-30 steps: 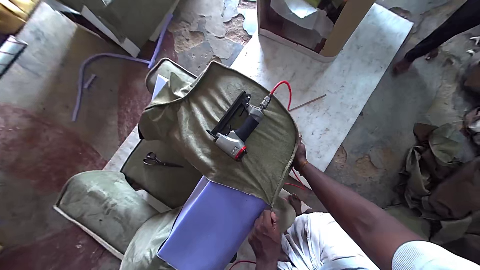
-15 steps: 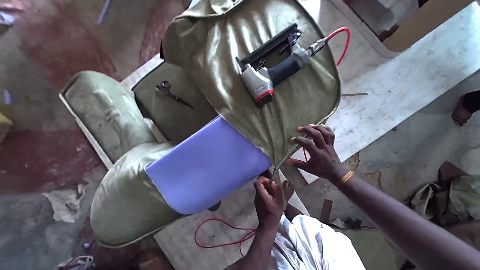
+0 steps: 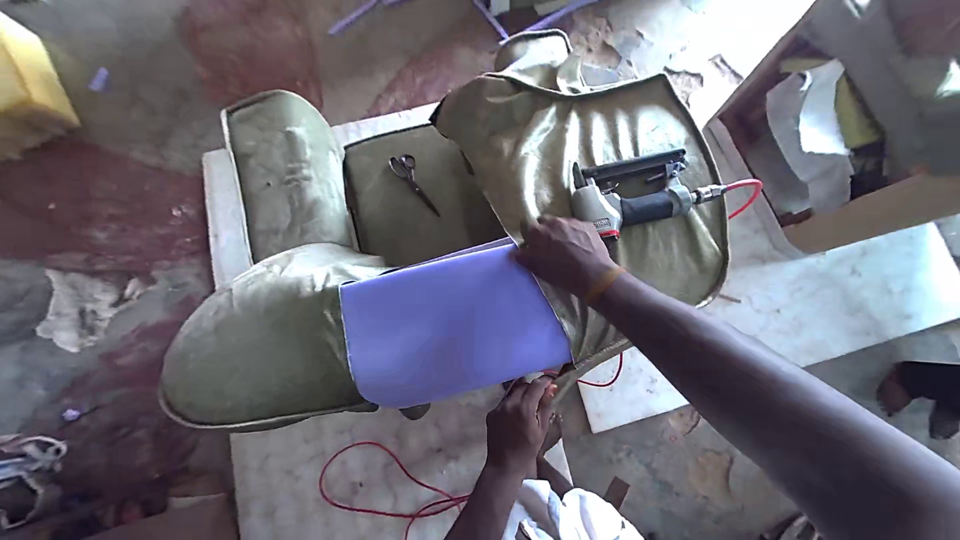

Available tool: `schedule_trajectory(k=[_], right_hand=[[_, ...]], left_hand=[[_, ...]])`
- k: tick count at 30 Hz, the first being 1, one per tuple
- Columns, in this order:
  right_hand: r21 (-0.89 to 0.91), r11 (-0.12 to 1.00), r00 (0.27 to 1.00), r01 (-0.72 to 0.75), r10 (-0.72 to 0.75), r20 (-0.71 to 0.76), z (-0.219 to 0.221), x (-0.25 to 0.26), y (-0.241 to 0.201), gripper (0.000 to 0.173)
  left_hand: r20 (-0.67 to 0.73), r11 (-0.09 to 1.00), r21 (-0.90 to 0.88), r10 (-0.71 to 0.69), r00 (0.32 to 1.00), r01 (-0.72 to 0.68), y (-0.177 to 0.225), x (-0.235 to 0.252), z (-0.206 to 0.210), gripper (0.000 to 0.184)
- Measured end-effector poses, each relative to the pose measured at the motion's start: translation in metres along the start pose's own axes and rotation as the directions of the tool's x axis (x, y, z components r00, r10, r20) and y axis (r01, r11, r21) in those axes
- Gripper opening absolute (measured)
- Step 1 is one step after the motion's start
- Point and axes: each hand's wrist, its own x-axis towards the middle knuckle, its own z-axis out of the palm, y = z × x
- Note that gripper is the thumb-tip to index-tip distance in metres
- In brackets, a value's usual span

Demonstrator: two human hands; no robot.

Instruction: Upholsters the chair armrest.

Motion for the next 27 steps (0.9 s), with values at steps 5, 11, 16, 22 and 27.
schedule_trajectory(k=[5, 11, 16, 22, 27], right_hand=[[-0.150, 0.979, 0.955, 0.140, -0.094, 0.282, -0.015, 0.060, -0.008, 0.051], [-0.143, 0.984, 0.944, 0.105, -0.053, 0.327, -0.022, 0.064, 0.003, 0.046], [-0.276, 0.956, 0.841, 0.100, 0.067, 0.537, -0.022, 0.097, 0.004, 0.058], [-0.255, 0.957, 0.908, 0.137, -0.018, 0.419, -0.040, 0.105, -0.008, 0.041], [-0.101, 0.994, 0.970, -0.047, 0.069, 0.231, 0.003, 0.084, 0.001, 0.038]], left_hand=[[0.002, 0.999, -0.047, 0.026, 1.000, -0.026, -0.001, 0.000, -0.003, 0.031], [0.025, 0.992, -0.115, 0.063, 0.998, -0.060, -0.012, 0.007, -0.004, 0.034], [0.051, 0.986, -0.128, 0.110, 0.993, -0.103, -0.017, 0.010, -0.011, 0.037], [0.072, 0.983, -0.144, 0.126, 0.989, -0.115, -0.021, 0.013, -0.015, 0.037], [0.076, 0.992, -0.096, 0.093, 0.993, -0.086, -0.028, 0.011, -0.009, 0.040]])
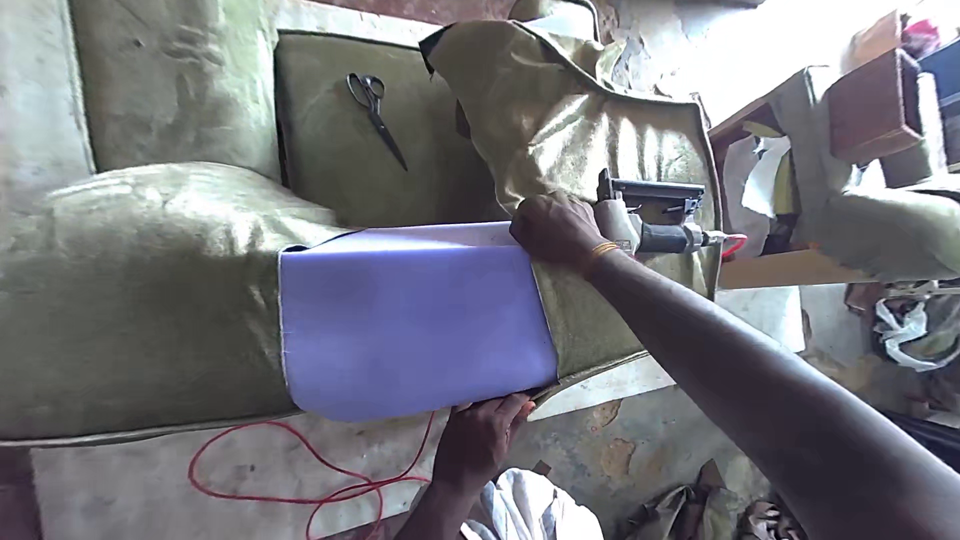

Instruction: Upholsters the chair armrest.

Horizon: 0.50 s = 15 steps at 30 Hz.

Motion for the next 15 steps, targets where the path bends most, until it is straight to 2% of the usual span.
schedule_trajectory(k=[2, 4, 6, 7, 9, 11, 15], right_hand=[[0.016, 0.999, 0.999, 0.035, -0.034, -0.013, 0.005, -0.001, -0.001, 0.040], [0.074, 0.991, 0.988, 0.116, -0.107, -0.114, 0.008, -0.022, 0.001, 0.039], [0.146, 0.948, 0.939, 0.285, -0.244, -0.244, 0.014, -0.063, 0.006, 0.032], [0.174, 0.911, 0.911, 0.374, -0.325, -0.254, 0.021, -0.088, 0.011, 0.030], [0.163, 0.864, 0.879, 0.477, -0.463, -0.114, 0.041, -0.136, 0.026, 0.033], [0.044, 0.844, 0.845, 0.535, -0.535, -0.017, 0.070, -0.171, 0.043, 0.038], [-0.070, 0.854, 0.849, 0.515, -0.520, -0.094, 0.104, -0.185, 0.048, 0.034]], left_hand=[[0.025, 1.000, -0.014, -0.006, 1.000, 0.006, 0.000, -0.003, 0.001, 0.039], [0.050, 1.000, -0.022, -0.020, 0.999, 0.021, -0.001, -0.004, 0.005, 0.041], [0.061, 0.999, -0.018, -0.046, 0.997, 0.047, -0.003, -0.003, 0.007, 0.043], [0.061, 0.998, -0.014, -0.060, 0.996, 0.061, -0.003, -0.002, 0.008, 0.044], [0.084, 0.996, 0.010, -0.093, 0.992, 0.092, -0.002, -0.004, 0.009, 0.043], [0.067, 0.996, 0.013, -0.094, 0.993, 0.094, -0.002, -0.005, 0.012, 0.043], [-0.016, 0.997, -0.068, -0.034, 0.999, 0.033, -0.012, -0.003, 0.016, 0.044]])
